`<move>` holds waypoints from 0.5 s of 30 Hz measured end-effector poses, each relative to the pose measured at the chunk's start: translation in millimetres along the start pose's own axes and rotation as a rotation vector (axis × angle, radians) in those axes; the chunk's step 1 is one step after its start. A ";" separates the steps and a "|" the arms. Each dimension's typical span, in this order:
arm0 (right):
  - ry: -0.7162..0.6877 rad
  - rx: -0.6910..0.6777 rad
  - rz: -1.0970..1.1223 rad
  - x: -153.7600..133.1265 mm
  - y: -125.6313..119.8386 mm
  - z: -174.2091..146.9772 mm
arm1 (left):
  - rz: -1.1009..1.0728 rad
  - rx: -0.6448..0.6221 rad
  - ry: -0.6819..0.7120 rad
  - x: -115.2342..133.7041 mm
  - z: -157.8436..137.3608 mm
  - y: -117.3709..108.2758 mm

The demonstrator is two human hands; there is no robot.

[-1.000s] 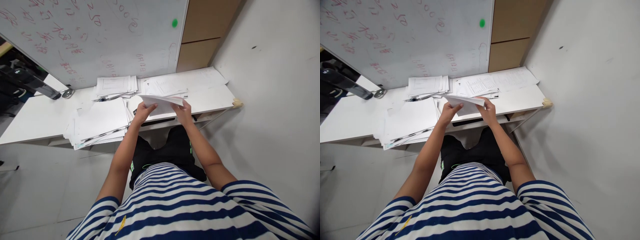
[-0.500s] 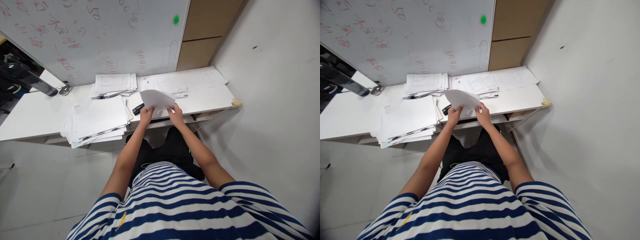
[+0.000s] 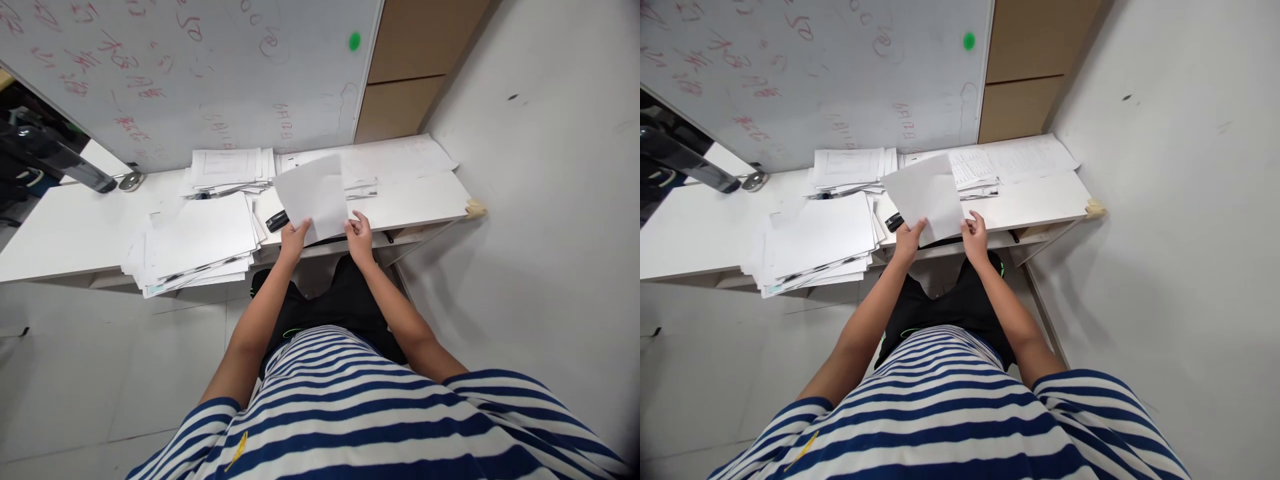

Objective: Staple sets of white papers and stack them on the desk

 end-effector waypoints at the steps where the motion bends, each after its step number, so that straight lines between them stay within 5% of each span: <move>1: 0.065 0.021 0.057 2.7 -1.2 -5.3 | -0.070 0.029 -0.062 -3.7 -2.7 1.1; 5: 0.234 -0.061 0.200 8.9 4.6 -36.6 | -0.288 0.101 -0.253 -18.4 -14.6 11.5; 9: 0.205 -0.121 0.197 13.7 16.9 -59.9 | -0.338 0.118 -0.288 -27.6 -25.0 24.8; 15: 0.127 0.024 0.040 32.7 1.3 -57.0 | -0.252 -0.003 -0.382 -33.9 -42.8 28.6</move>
Point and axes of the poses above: each hand's wrist, its own z-axis towards the middle knuckle, its own y-axis out of the palm, x = y × z, the point moved 2 cm from there along z, towards the middle knuckle, and after that the axes turned 3 degrees about y, right-handed, at the moved point
